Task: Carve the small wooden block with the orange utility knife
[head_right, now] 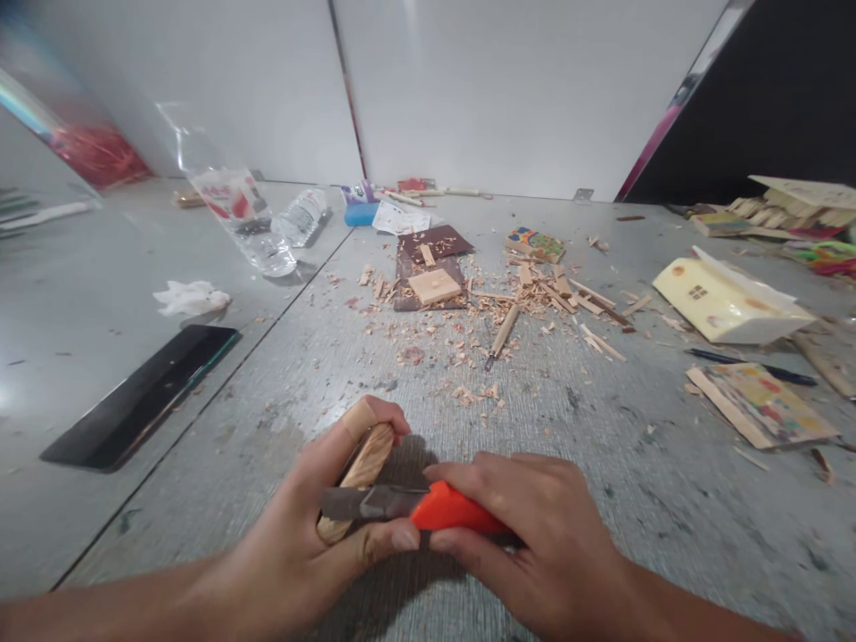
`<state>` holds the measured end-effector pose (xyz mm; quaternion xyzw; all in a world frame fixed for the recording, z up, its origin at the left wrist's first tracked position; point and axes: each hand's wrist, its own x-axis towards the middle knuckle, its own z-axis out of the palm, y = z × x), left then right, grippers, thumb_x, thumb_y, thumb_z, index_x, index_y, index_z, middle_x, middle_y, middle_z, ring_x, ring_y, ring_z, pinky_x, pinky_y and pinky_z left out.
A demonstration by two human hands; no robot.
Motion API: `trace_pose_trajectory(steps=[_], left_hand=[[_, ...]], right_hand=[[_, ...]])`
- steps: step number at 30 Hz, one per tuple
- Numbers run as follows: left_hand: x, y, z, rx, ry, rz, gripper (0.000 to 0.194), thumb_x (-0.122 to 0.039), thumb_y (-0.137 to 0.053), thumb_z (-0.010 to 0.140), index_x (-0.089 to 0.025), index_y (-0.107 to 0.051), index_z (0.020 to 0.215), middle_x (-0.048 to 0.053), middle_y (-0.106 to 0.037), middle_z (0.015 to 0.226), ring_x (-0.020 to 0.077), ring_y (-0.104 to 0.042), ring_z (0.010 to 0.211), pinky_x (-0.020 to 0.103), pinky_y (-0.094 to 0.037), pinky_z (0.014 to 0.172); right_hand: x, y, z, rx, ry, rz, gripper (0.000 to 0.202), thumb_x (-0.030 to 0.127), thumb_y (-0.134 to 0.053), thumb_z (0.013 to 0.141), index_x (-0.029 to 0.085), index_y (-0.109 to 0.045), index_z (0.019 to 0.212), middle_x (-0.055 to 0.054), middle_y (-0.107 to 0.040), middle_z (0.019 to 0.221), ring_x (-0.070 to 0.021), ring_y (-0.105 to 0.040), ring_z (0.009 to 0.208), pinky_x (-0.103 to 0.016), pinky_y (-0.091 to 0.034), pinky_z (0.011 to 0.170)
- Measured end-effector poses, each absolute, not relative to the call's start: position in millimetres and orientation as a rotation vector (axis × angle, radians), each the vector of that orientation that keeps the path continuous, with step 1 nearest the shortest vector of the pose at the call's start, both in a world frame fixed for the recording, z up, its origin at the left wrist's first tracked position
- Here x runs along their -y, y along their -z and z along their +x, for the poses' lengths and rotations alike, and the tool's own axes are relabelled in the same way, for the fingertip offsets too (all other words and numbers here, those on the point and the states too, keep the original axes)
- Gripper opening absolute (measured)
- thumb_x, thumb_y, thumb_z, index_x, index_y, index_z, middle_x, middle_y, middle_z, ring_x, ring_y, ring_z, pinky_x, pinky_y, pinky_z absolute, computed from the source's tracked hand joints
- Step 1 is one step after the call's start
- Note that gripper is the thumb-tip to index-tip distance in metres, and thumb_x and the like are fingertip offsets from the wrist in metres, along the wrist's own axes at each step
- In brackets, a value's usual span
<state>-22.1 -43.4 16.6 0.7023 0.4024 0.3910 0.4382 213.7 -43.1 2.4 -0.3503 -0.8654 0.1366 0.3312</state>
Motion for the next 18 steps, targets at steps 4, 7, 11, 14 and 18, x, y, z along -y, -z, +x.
trace_pose_trajectory(steps=[4,7,11,14,18], left_hand=[[47.7,-20.7,-21.3,-0.928,-1.198,1.995,0.048,-0.058,-0.078,0.091,-0.026,-0.054,0.117,0.002,-0.059,0.103,0.0181,-0.057,0.087,0.031,-0.048,0.075],[48.2,-22.2,-20.6,-0.872,-1.281,2.136,0.048,-0.057,-0.075,0.094,-0.024,-0.054,0.121,0.004,-0.061,0.104,0.0188,-0.060,0.089,0.031,-0.050,0.077],[45.4,-20.5,-21.5,-0.882,-1.301,2.200,0.051,-0.056,-0.076,0.093,-0.021,-0.053,0.122,0.006,-0.061,0.104,0.0203,-0.060,0.092,0.032,-0.051,0.078],[43.6,-18.5,-24.0,-0.853,-1.371,2.173,0.044,-0.049,-0.075,0.095,-0.021,-0.054,0.122,0.006,-0.060,0.103,0.0204,-0.058,0.089,0.033,-0.050,0.076],[38.5,-17.1,-27.1,-0.875,-1.340,2.158,0.040,-0.037,-0.077,0.093,-0.023,-0.053,0.121,0.005,-0.059,0.105,0.0205,-0.057,0.089,0.034,-0.048,0.076]], right_hand=[[48.1,4.8,219.0,2.333,-0.320,-0.895,0.035,0.057,-0.047,0.111,0.027,-0.064,0.122,0.003,-0.073,0.079,-0.0154,-0.065,0.064,-0.030,-0.040,0.062],[49.9,6.8,220.9,2.388,-0.319,-0.902,0.042,0.060,-0.042,0.111,0.026,-0.066,0.109,0.002,-0.070,0.076,-0.0165,-0.058,0.062,-0.033,-0.034,0.061],[48.8,1.5,218.0,2.365,-0.390,-0.917,0.046,0.059,-0.044,0.111,0.023,-0.065,0.093,0.003,-0.067,0.071,-0.0146,-0.056,0.059,-0.031,-0.033,0.059],[47.4,-2.6,216.3,2.304,-0.461,-0.975,0.047,0.060,-0.048,0.109,0.023,-0.063,0.085,0.004,-0.064,0.066,-0.0128,-0.056,0.056,-0.029,-0.034,0.055],[45.7,-3.7,217.3,2.143,-0.503,-1.182,0.031,0.053,-0.056,0.108,0.026,-0.065,0.097,0.007,-0.067,0.069,-0.0117,-0.059,0.056,-0.025,-0.041,0.055]])
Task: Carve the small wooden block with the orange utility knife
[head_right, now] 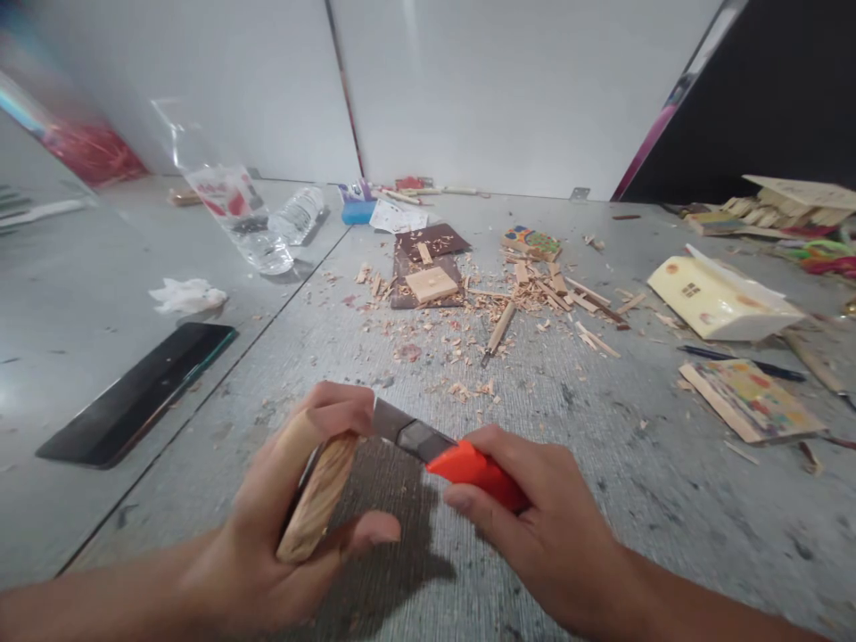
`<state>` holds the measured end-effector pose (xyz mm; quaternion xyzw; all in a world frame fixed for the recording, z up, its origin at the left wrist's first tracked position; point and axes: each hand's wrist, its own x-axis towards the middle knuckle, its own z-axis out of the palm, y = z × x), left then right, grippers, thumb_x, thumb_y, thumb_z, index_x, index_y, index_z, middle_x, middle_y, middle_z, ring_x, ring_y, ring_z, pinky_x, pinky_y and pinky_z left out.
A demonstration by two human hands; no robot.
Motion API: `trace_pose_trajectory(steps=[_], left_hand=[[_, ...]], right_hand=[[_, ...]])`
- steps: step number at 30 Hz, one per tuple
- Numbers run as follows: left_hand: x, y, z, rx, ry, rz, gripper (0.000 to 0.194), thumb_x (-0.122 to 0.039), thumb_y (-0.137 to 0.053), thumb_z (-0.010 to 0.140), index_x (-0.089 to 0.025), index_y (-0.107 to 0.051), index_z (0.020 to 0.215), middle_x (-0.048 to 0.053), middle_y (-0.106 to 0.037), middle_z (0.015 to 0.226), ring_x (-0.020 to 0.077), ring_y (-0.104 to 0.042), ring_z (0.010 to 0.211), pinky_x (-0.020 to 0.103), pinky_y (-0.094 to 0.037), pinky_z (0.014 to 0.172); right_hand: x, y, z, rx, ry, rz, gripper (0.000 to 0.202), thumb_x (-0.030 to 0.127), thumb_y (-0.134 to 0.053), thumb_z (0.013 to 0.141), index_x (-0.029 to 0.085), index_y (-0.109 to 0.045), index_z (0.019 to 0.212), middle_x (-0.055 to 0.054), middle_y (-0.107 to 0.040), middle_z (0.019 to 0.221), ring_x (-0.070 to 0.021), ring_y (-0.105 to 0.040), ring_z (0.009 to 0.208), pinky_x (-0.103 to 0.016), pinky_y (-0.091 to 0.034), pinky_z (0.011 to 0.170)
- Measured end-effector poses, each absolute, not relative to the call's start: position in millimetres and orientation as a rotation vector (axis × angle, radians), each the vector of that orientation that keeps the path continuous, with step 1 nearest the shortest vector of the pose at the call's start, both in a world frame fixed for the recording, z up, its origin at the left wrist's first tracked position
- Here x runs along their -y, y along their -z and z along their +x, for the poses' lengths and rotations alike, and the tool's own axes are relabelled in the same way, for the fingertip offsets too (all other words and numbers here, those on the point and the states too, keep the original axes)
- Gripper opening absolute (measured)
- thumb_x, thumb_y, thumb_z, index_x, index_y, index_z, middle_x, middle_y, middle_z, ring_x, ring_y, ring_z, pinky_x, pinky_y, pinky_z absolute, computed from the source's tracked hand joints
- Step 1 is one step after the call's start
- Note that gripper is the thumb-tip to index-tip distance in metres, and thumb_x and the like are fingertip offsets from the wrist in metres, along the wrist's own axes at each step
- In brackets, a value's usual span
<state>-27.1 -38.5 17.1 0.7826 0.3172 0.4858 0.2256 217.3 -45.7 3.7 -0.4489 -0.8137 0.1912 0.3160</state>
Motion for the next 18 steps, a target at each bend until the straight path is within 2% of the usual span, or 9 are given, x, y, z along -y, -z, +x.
trace_pose_trajectory(steps=[3,6,11,18], left_hand=[[33.4,-17.2,-27.1,-0.950,-1.109,1.950,0.040,-0.040,-0.080,0.089,-0.024,-0.053,0.114,0.000,-0.056,0.096,0.0173,-0.053,0.081,0.032,-0.045,0.072],[30.9,-18.1,-26.6,-0.989,-0.974,1.746,0.051,-0.039,-0.085,0.082,-0.025,-0.050,0.116,-0.004,-0.053,0.085,0.0144,-0.048,0.071,0.028,-0.042,0.066],[31.7,-20.0,-27.2,-1.014,-0.940,1.790,0.063,-0.036,-0.091,0.074,-0.024,-0.050,0.121,-0.001,-0.057,0.094,0.0170,-0.052,0.079,0.031,-0.043,0.073],[31.2,-18.0,-25.2,-1.029,-1.001,1.833,0.069,-0.052,-0.093,0.074,-0.024,-0.052,0.122,-0.001,-0.057,0.093,0.0159,-0.050,0.074,0.029,-0.041,0.066]], right_hand=[[46.0,-3.2,219.2,2.160,-0.527,-1.116,0.025,0.050,-0.058,0.106,0.026,-0.065,0.103,0.005,-0.071,0.075,-0.0134,-0.063,0.061,-0.026,-0.045,0.060],[46.5,-4.0,219.8,2.221,-0.572,-1.055,0.022,0.046,-0.058,0.106,0.025,-0.066,0.103,0.001,-0.075,0.084,-0.0153,-0.068,0.067,-0.027,-0.048,0.063],[44.0,-7.3,217.0,2.252,-0.719,-1.073,0.021,0.043,-0.059,0.105,0.024,-0.068,0.099,0.002,-0.074,0.080,-0.0145,-0.067,0.065,-0.026,-0.046,0.061],[41.7,-8.1,216.7,2.285,-0.788,-1.084,0.030,0.049,-0.058,0.105,0.022,-0.068,0.097,0.001,-0.072,0.077,-0.0153,-0.065,0.065,-0.028,-0.044,0.062]])
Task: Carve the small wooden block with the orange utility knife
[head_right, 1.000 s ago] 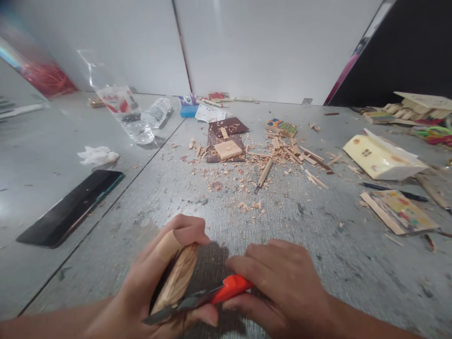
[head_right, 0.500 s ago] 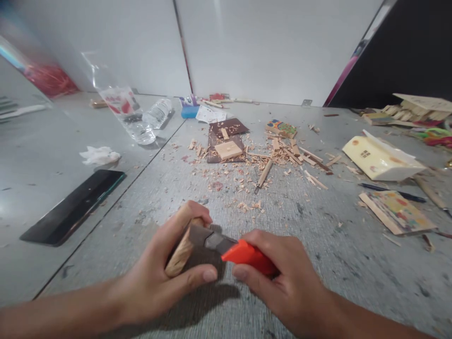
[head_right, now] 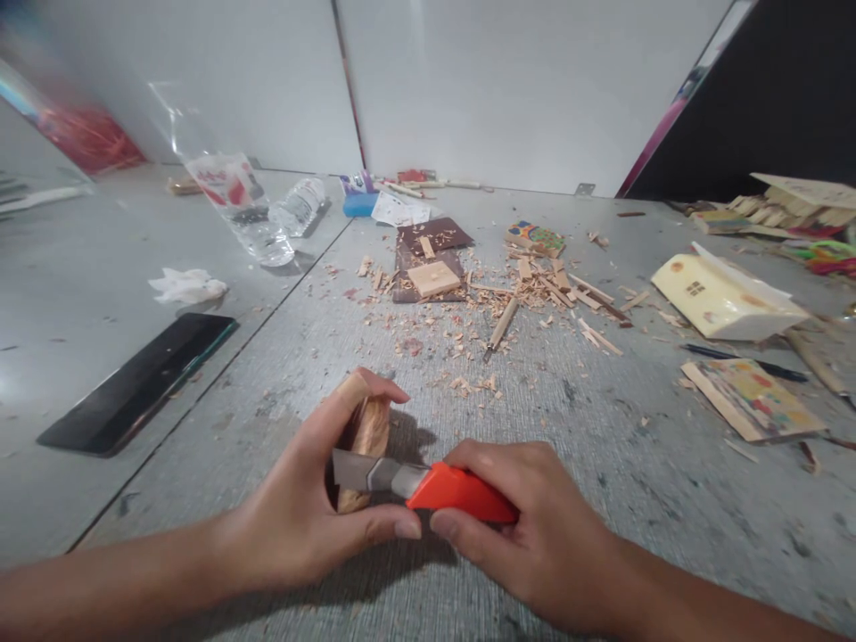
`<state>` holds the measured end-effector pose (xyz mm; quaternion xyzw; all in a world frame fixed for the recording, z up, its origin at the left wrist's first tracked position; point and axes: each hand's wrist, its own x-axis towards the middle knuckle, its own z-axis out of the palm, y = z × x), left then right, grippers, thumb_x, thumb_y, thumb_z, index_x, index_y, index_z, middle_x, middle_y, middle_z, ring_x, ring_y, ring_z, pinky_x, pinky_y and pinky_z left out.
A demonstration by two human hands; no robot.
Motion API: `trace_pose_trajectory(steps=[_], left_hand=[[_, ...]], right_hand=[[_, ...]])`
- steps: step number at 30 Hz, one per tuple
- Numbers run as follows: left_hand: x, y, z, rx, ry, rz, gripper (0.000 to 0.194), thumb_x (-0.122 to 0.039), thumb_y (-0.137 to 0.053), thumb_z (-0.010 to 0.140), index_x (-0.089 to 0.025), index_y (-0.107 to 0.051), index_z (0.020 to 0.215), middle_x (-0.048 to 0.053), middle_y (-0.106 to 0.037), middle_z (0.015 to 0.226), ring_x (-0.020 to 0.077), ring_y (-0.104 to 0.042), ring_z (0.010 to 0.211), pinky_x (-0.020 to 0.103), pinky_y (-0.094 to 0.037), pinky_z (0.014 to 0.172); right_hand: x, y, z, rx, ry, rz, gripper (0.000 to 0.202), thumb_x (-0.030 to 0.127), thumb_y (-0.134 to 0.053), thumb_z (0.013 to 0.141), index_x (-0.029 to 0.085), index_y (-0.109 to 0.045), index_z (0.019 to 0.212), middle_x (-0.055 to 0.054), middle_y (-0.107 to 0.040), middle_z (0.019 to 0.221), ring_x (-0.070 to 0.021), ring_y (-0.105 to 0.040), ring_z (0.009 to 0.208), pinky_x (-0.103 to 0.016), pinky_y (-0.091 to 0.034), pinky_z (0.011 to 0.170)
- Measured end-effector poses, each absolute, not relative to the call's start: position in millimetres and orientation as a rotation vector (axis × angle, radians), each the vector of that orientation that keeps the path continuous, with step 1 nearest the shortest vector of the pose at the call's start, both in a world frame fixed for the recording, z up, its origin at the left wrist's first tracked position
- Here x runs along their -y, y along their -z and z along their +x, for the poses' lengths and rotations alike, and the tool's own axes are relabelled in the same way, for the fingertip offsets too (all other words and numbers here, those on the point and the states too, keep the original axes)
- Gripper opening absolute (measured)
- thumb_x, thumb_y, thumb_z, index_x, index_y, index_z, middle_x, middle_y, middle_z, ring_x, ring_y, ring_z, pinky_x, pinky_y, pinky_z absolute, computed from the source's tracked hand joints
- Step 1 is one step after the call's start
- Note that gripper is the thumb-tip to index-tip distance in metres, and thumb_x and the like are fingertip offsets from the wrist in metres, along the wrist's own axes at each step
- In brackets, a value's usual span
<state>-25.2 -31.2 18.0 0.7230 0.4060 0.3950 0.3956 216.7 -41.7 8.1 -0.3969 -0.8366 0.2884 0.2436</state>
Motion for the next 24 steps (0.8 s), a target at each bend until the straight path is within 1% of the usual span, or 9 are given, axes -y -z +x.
trace_pose_trajectory(steps=[3,8,13,15,19,24], left_hand=[[30.2,-17.1,-25.0,-1.029,-1.007,1.836,0.073,-0.057,-0.093,0.073,-0.023,-0.052,0.123,-0.003,-0.055,0.087,0.0149,-0.048,0.069,0.028,-0.039,0.063],[30.6,-13.8,-28.4,-1.012,-0.973,1.837,0.085,-0.065,-0.094,0.067,-0.024,-0.049,0.126,-0.004,-0.054,0.083,0.0154,-0.048,0.069,0.029,-0.040,0.064],[31.4,-14.7,-30.7,-0.977,-0.953,1.846,0.089,-0.072,-0.088,0.070,-0.024,-0.045,0.131,-0.004,-0.049,0.081,0.0164,-0.046,0.070,0.030,-0.039,0.064],[31.0,-17.3,-30.0,-0.961,-0.954,1.860,0.089,-0.074,-0.086,0.070,-0.024,-0.045,0.131,-0.003,-0.050,0.082,0.0173,-0.047,0.072,0.031,-0.040,0.066],[29.9,-21.4,-27.9,-0.973,-0.940,1.863,0.082,-0.074,-0.085,0.071,-0.023,-0.050,0.126,0.000,-0.055,0.090,0.0182,-0.051,0.077,0.031,-0.044,0.068],[28.3,-18.9,-26.9,-0.938,-0.975,1.840,0.072,-0.067,-0.089,0.072,-0.022,-0.054,0.117,0.001,-0.056,0.093,0.0159,-0.050,0.076,0.028,-0.042,0.067]], right_hand=[[42.4,-9.2,217.2,2.297,-0.796,-1.077,0.033,0.051,-0.056,0.106,0.022,-0.068,0.098,0.001,-0.072,0.078,-0.0151,-0.064,0.065,-0.028,-0.043,0.062],[43.1,-9.6,216.8,2.303,-0.807,-1.093,0.033,0.051,-0.055,0.106,0.022,-0.068,0.098,0.001,-0.072,0.080,-0.0155,-0.065,0.067,-0.028,-0.043,0.064],[43.9,-7.1,216.3,2.326,-0.788,-1.048,0.031,0.049,-0.059,0.104,0.021,-0.069,0.095,0.002,-0.071,0.078,-0.0146,-0.063,0.068,-0.028,-0.041,0.066],[44.3,-6.3,216.1,2.339,-0.786,-1.020,0.030,0.049,-0.061,0.103,0.021,-0.069,0.095,0.002,-0.071,0.078,-0.0146,-0.063,0.068,-0.028,-0.041,0.067],[44.2,-5.3,215.5,2.343,-0.774,-1.001,0.030,0.048,-0.060,0.102,0.021,-0.070,0.093,0.000,-0.074,0.081,-0.0153,-0.064,0.067,-0.028,-0.041,0.066],[43.8,-4.7,215.6,2.347,-0.748,-1.022,0.032,0.049,-0.059,0.103,0.021,-0.071,0.095,-0.001,-0.074,0.079,-0.0161,-0.065,0.067,-0.029,-0.041,0.066]])
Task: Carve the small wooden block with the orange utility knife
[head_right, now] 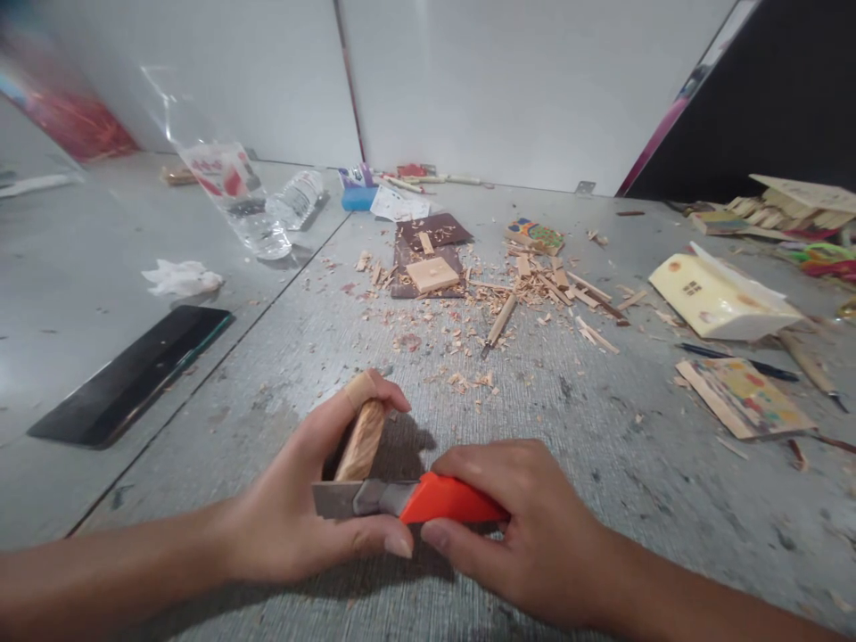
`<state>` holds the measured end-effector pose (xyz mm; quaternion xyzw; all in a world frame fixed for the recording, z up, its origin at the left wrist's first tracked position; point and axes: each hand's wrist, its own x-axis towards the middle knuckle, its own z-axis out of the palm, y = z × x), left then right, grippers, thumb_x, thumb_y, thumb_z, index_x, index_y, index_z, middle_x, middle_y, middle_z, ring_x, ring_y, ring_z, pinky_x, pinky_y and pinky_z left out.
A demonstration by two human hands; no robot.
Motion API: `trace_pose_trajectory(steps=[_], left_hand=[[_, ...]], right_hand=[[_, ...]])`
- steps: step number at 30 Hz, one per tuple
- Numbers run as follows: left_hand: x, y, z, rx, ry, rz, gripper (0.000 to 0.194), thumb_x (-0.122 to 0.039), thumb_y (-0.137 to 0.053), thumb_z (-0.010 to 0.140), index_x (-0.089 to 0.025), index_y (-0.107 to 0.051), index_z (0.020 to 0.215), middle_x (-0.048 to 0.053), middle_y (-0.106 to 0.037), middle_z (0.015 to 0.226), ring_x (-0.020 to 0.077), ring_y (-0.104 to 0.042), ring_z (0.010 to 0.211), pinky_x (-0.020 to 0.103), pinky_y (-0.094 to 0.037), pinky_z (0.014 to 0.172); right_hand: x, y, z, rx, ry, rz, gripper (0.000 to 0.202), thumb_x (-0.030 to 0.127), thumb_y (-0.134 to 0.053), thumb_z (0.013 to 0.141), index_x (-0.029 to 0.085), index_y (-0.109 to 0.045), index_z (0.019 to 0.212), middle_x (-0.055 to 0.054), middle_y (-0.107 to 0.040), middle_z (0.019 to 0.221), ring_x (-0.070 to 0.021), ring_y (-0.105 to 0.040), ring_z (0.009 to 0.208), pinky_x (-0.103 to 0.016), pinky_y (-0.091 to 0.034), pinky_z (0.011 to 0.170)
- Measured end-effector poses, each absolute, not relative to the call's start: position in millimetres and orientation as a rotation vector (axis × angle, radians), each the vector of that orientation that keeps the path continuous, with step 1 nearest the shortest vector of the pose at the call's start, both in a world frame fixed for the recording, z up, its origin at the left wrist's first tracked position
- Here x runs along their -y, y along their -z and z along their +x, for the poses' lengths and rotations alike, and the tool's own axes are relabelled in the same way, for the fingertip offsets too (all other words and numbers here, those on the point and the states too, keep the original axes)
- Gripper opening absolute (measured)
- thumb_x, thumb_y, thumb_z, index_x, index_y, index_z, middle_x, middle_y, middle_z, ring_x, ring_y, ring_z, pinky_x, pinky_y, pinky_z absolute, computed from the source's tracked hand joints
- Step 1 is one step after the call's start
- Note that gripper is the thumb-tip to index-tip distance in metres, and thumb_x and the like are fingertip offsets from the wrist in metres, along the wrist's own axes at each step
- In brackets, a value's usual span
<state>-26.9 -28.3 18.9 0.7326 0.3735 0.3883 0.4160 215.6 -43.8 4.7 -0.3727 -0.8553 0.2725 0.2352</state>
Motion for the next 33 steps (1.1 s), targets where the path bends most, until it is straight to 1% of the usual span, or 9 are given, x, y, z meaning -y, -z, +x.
trace_pose_trajectory(steps=[7,16,18,23,26,28,31,33], left_hand=[[25.5,-17.6,-27.4,-0.855,-0.933,1.771,0.070,-0.058,-0.094,0.069,-0.020,-0.055,0.114,0.003,-0.057,0.097,0.0171,-0.051,0.080,0.029,-0.043,0.069],[26.3,-18.4,-29.7,-0.800,-0.902,1.821,0.062,-0.047,-0.091,0.074,-0.021,-0.055,0.116,0.003,-0.055,0.097,0.0173,-0.051,0.080,0.028,-0.045,0.068],[26.7,-17.9,-29.9,-0.782,-0.916,1.817,0.060,-0.047,-0.090,0.076,-0.021,-0.055,0.117,0.003,-0.056,0.096,0.0162,-0.051,0.078,0.027,-0.044,0.066],[27.3,-18.0,-29.4,-0.759,-0.993,1.854,0.059,-0.054,-0.087,0.080,-0.019,-0.058,0.117,0.005,-0.060,0.096,0.0156,-0.054,0.075,0.029,-0.044,0.066],[27.8,-17.0,-28.1,-0.781,-1.027,1.871,0.058,-0.057,-0.087,0.080,-0.019,-0.059,0.114,0.003,-0.060,0.092,0.0155,-0.053,0.074,0.029,-0.043,0.066],[28.8,-16.2,-27.2,-0.800,-1.036,1.856,0.058,-0.056,-0.089,0.079,-0.019,-0.060,0.112,0.003,-0.059,0.093,0.0157,-0.052,0.075,0.029,-0.042,0.066],[30.8,-16.5,-26.3,-0.831,-1.019,1.826,0.056,-0.051,-0.091,0.077,-0.019,-0.058,0.110,0.000,-0.058,0.089,0.0147,-0.050,0.072,0.029,-0.040,0.064],[32.1,-17.5,-26.1,-0.855,-1.022,1.825,0.054,-0.047,-0.092,0.077,-0.019,-0.058,0.109,0.000,-0.058,0.088,0.0147,-0.050,0.072,0.029,-0.040,0.065]], right_hand=[[43.5,-5.3,216.2,2.352,-0.713,-1.004,0.028,0.045,-0.060,0.102,0.021,-0.070,0.094,-0.003,-0.078,0.088,-0.0166,-0.068,0.070,-0.029,-0.043,0.065],[44.4,-6.9,215.6,2.368,-0.693,-0.999,0.029,0.046,-0.060,0.102,0.021,-0.071,0.095,-0.001,-0.076,0.083,-0.0163,-0.067,0.069,-0.030,-0.043,0.066],[44.6,-6.3,215.0,2.359,-0.675,-0.995,0.030,0.047,-0.060,0.102,0.021,-0.071,0.094,-0.002,-0.076,0.083,-0.0161,-0.066,0.068,-0.030,-0.043,0.066],[44.4,-6.9,213.6,2.357,-0.643,-0.976,0.034,0.050,-0.058,0.104,0.021,-0.071,0.092,0.000,-0.072,0.073,-0.0151,-0.064,0.063,-0.029,-0.041,0.062],[44.5,-8.4,213.4,2.344,-0.617,-0.974,0.036,0.051,-0.058,0.105,0.020,-0.070,0.091,-0.001,-0.074,0.076,-0.0151,-0.065,0.064,-0.029,-0.041,0.062],[44.6,-9.2,213.4,2.328,-0.624,-0.971,0.034,0.050,-0.060,0.104,0.020,-0.070,0.090,0.000,-0.073,0.074,-0.0147,-0.065,0.063,-0.028,-0.041,0.061],[44.8,-9.8,213.1,2.298,-0.638,-0.972,0.030,0.047,-0.064,0.102,0.020,-0.070,0.091,0.000,-0.073,0.075,-0.0145,-0.066,0.063,-0.027,-0.043,0.061],[45.0,-9.6,213.1,2.281,-0.636,-0.957,0.028,0.047,-0.065,0.102,0.020,-0.071,0.093,0.001,-0.075,0.077,-0.0139,-0.067,0.064,-0.026,-0.043,0.061]])
